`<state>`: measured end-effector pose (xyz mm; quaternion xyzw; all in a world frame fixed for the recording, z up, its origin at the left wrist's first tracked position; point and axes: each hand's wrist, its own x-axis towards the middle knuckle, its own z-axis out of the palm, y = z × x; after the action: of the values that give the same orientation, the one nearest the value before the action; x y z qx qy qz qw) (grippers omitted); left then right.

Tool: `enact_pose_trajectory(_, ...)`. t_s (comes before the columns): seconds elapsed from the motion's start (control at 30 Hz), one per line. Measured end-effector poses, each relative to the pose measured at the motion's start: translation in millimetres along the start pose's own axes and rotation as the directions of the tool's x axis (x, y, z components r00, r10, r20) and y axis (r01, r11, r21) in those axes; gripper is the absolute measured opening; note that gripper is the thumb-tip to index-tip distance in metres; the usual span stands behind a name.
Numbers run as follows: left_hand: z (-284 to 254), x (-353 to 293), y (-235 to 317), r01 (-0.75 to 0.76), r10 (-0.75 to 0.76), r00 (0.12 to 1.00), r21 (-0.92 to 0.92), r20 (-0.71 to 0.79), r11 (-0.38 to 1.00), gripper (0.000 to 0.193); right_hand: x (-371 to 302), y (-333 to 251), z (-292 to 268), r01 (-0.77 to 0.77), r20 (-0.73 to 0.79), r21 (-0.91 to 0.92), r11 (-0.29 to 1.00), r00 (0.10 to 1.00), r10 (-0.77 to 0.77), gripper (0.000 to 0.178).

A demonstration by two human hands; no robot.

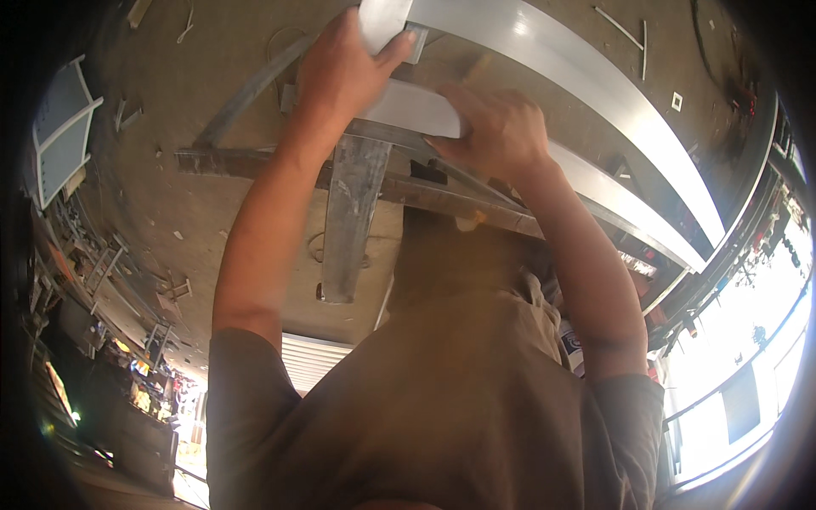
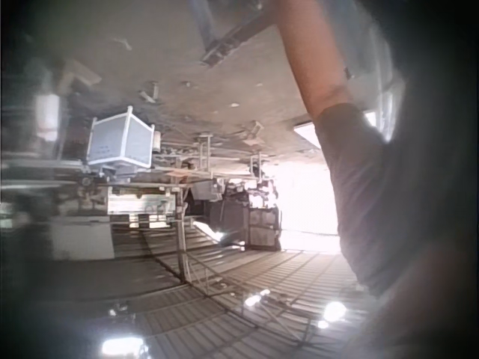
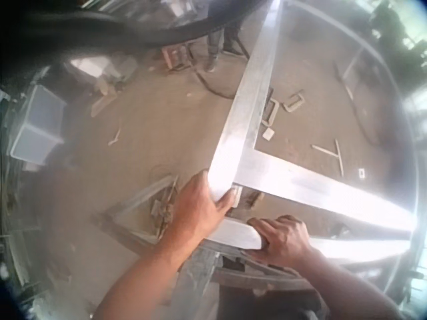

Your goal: The person marks a long metal strip with a marker, then places it onto a metal frame structure. They continue to position and align additional metal strips onto the frame, adjusting their placement by hand.

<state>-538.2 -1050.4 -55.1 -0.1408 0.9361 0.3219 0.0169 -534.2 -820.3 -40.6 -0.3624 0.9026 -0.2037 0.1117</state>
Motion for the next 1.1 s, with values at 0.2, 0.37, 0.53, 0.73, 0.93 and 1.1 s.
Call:
enact_pose_trajectory(0.2,13,-9,-4,0.053,-0.053,0.999,0.186,-0.004,0.981,0.067,-6,9,2,0.029,-0.028,0.024,0.999,0.999,-0.028,0.053)
enact_pose_trajectory(0.37,0,-5,-5,0.051,-0.058,0.997,0.151,0.045,0.987,0.070,-7,13,5,-0.011,0.006,0.054,0.998,1.000,0.011,0.056)
enact_pose_trajectory(0.53,-6,-24,-11,0.068,-0.068,0.997,-0.009,-0.032,0.998,0.062,-8,17,8,-0.037,0.034,0.095,0.995,0.999,0.034,0.060)
enact_pose_trajectory(0.73,10,-38,-8,0.060,-0.060,0.998,0.114,-0.003,0.992,0.061,-9,22,8,-0.045,0.063,0.144,0.988,0.997,0.036,0.063)
enact_pose_trajectory(0.93,8,-41,-6,0.101,-0.096,0.995,0.176,-0.032,0.979,0.064,-22,19,0,-0.041,-0.020,0.160,0.986,0.999,0.044,0.068)
enact_pose_trajectory(1.1,1,-51,-5,0.092,-0.073,0.991,0.175,-0.111,0.980,0.071,-108,46,-31,-0.188,-0.101,0.083,0.979,0.975,0.196,0.073)
